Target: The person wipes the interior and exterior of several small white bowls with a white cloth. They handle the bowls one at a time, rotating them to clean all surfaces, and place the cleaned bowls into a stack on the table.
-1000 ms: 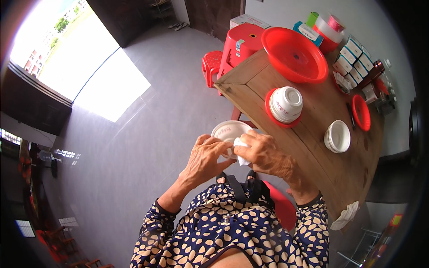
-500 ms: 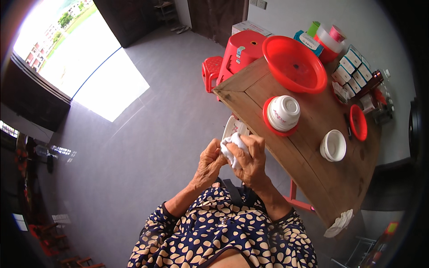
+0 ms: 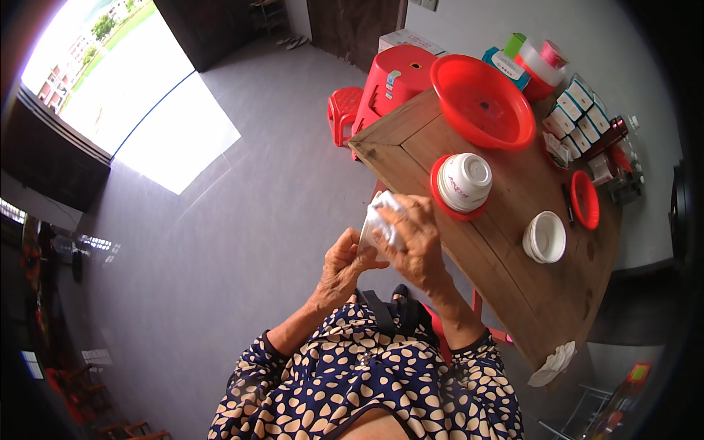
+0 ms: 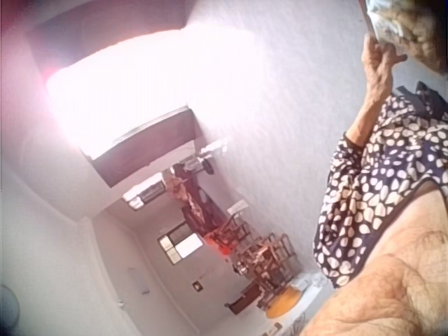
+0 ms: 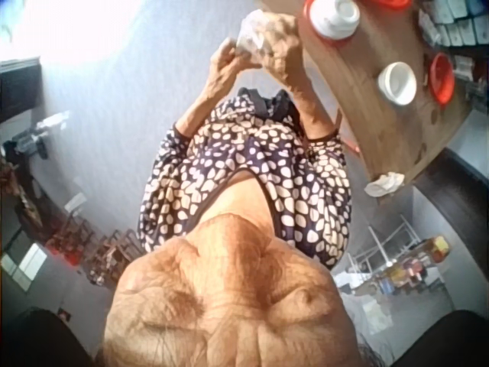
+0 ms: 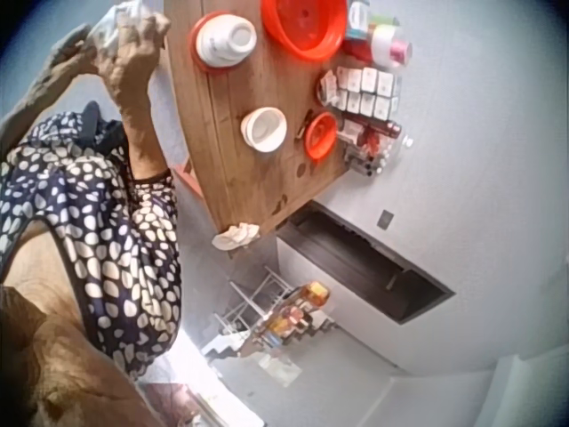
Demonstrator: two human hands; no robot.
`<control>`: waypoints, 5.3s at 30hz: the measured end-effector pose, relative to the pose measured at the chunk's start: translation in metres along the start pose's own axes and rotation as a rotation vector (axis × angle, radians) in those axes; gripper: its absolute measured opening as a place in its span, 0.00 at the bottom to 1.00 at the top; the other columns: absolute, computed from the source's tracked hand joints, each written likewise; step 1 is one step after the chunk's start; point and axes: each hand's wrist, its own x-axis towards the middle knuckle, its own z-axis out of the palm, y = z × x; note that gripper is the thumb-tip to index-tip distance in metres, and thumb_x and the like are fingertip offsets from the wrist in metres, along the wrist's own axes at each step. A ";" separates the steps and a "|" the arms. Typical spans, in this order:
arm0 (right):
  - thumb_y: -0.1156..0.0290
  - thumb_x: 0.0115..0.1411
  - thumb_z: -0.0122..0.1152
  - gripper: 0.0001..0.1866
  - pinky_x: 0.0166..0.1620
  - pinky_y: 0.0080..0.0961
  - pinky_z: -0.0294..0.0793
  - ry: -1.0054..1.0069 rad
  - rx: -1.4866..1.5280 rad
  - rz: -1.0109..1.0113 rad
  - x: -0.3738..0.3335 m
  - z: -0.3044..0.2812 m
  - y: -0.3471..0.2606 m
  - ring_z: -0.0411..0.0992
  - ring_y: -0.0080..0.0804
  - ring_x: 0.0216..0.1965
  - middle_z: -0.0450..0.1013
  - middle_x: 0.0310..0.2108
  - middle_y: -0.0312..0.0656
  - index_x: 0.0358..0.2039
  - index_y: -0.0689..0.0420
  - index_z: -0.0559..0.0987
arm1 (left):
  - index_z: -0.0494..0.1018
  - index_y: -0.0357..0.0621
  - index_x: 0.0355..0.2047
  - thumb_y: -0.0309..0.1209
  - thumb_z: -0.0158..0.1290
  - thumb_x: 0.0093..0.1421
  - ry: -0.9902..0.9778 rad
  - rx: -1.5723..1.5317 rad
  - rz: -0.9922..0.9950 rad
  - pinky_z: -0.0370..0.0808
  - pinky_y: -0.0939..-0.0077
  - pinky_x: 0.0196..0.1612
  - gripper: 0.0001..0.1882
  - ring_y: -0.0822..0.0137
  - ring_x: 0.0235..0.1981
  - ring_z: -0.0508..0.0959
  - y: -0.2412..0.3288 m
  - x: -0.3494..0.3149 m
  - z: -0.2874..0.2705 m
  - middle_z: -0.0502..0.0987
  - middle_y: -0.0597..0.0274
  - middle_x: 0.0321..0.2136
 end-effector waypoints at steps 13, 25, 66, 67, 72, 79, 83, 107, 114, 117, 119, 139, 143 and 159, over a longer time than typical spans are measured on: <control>0.74 0.44 0.65 0.17 0.47 0.37 0.69 -0.058 0.147 0.010 0.001 -0.008 -0.010 0.65 0.44 0.45 0.70 0.42 0.44 0.38 0.56 0.78 | 0.66 0.40 0.43 0.26 0.49 0.63 -0.067 -0.163 -0.009 0.77 0.54 0.47 0.09 0.60 0.45 0.77 0.001 -0.009 -0.008 0.75 0.54 0.41; 0.72 0.54 0.61 0.13 0.47 0.37 0.68 0.030 0.178 0.223 -0.011 0.018 0.000 0.67 0.45 0.44 0.69 0.43 0.47 0.40 0.61 0.77 | 0.64 0.41 0.53 0.36 0.50 0.63 0.079 -0.529 -0.363 0.78 0.50 0.45 0.20 0.59 0.46 0.76 0.000 -0.005 -0.004 0.73 0.57 0.45; 0.74 0.44 0.63 0.19 0.50 0.40 0.66 -0.155 0.036 -0.045 -0.021 -0.003 -0.014 0.65 0.44 0.47 0.71 0.44 0.43 0.40 0.55 0.78 | 0.69 0.40 0.49 0.29 0.51 0.62 -0.056 -0.196 -0.238 0.74 0.73 0.49 0.15 0.72 0.44 0.75 -0.002 -0.021 -0.003 0.76 0.64 0.42; 0.73 0.43 0.64 0.20 0.50 0.41 0.66 -0.168 -0.010 -0.107 -0.027 0.001 -0.021 0.65 0.43 0.47 0.71 0.45 0.42 0.40 0.55 0.78 | 0.69 0.40 0.49 0.29 0.52 0.62 -0.061 -0.229 -0.254 0.74 0.73 0.49 0.15 0.72 0.44 0.75 -0.002 -0.020 -0.005 0.76 0.65 0.42; 0.76 0.40 0.64 0.20 0.49 0.40 0.67 -0.179 -0.025 -0.159 -0.029 -0.001 -0.031 0.65 0.43 0.47 0.71 0.44 0.41 0.39 0.55 0.78 | 0.69 0.39 0.49 0.25 0.50 0.62 -0.049 -0.108 -0.163 0.73 0.73 0.51 0.15 0.72 0.45 0.75 -0.007 -0.024 -0.011 0.75 0.64 0.43; 0.76 0.45 0.63 0.16 0.48 0.36 0.69 -0.115 0.263 0.158 -0.006 -0.007 0.009 0.68 0.43 0.44 0.72 0.40 0.44 0.38 0.58 0.78 | 0.69 0.36 0.49 0.24 0.48 0.62 -0.106 -0.074 -0.232 0.74 0.64 0.51 0.15 0.63 0.45 0.76 0.002 -0.023 -0.003 0.76 0.56 0.42; 0.77 0.46 0.62 0.15 0.47 0.36 0.69 -0.161 0.382 0.279 -0.010 -0.007 0.016 0.68 0.43 0.42 0.73 0.40 0.45 0.38 0.59 0.78 | 0.69 0.37 0.49 0.29 0.49 0.63 -0.032 -0.141 -0.296 0.76 0.63 0.48 0.15 0.62 0.45 0.77 0.007 -0.017 0.001 0.76 0.56 0.42; 0.76 0.49 0.62 0.14 0.46 0.38 0.68 -0.191 0.066 0.163 -0.025 0.006 0.007 0.67 0.46 0.43 0.71 0.40 0.48 0.38 0.60 0.76 | 0.69 0.40 0.48 0.32 0.51 0.62 -0.027 -0.099 -0.341 0.73 0.85 0.34 0.15 0.79 0.33 0.75 -0.024 -0.010 -0.003 0.76 0.68 0.35; 0.74 0.43 0.64 0.19 0.49 0.41 0.67 -0.269 -0.005 0.012 -0.036 0.008 -0.010 0.65 0.46 0.45 0.70 0.42 0.45 0.39 0.58 0.77 | 0.70 0.39 0.46 0.31 0.51 0.63 -0.044 -0.141 -0.231 0.73 0.80 0.41 0.14 0.78 0.36 0.74 -0.025 -0.010 -0.003 0.75 0.69 0.35; 0.74 0.45 0.63 0.17 0.48 0.40 0.67 -0.236 0.071 0.147 -0.029 0.006 0.005 0.66 0.47 0.45 0.70 0.41 0.46 0.39 0.58 0.77 | 0.70 0.37 0.47 0.35 0.52 0.63 -0.043 -0.171 -0.284 0.74 0.79 0.41 0.17 0.77 0.35 0.74 -0.021 -0.007 0.001 0.75 0.67 0.35; 0.73 0.47 0.63 0.15 0.47 0.41 0.68 -0.215 0.126 0.256 -0.025 0.006 0.013 0.66 0.47 0.44 0.70 0.40 0.47 0.38 0.58 0.77 | 0.69 0.37 0.48 0.38 0.52 0.62 -0.070 -0.108 -0.300 0.74 0.78 0.41 0.19 0.76 0.35 0.74 -0.027 -0.009 -0.001 0.75 0.67 0.34; 0.74 0.44 0.63 0.19 0.50 0.42 0.65 -0.283 -0.004 0.015 -0.017 0.018 -0.011 0.65 0.47 0.47 0.70 0.43 0.47 0.40 0.59 0.77 | 0.70 0.39 0.46 0.31 0.55 0.60 0.020 -0.111 -0.202 0.71 0.85 0.36 0.15 0.82 0.32 0.71 -0.036 -0.009 -0.018 0.75 0.72 0.34; 0.77 0.50 0.61 0.13 0.46 0.36 0.69 -0.191 0.168 0.187 -0.005 0.020 0.012 0.68 0.46 0.41 0.72 0.39 0.48 0.38 0.60 0.77 | 0.69 0.37 0.46 0.31 0.57 0.58 0.062 -0.102 -0.392 0.75 0.84 0.33 0.18 0.75 0.32 0.78 -0.003 -0.007 -0.014 0.77 0.65 0.34; 0.73 0.61 0.52 0.21 0.51 0.36 0.66 0.086 0.190 0.441 -0.054 0.029 0.018 0.66 0.46 0.50 0.66 0.50 0.52 0.55 0.63 0.67 | 0.60 0.42 0.56 0.28 0.53 0.58 0.149 -0.627 -0.387 0.80 0.56 0.42 0.25 0.58 0.47 0.76 -0.004 0.009 -0.024 0.71 0.56 0.49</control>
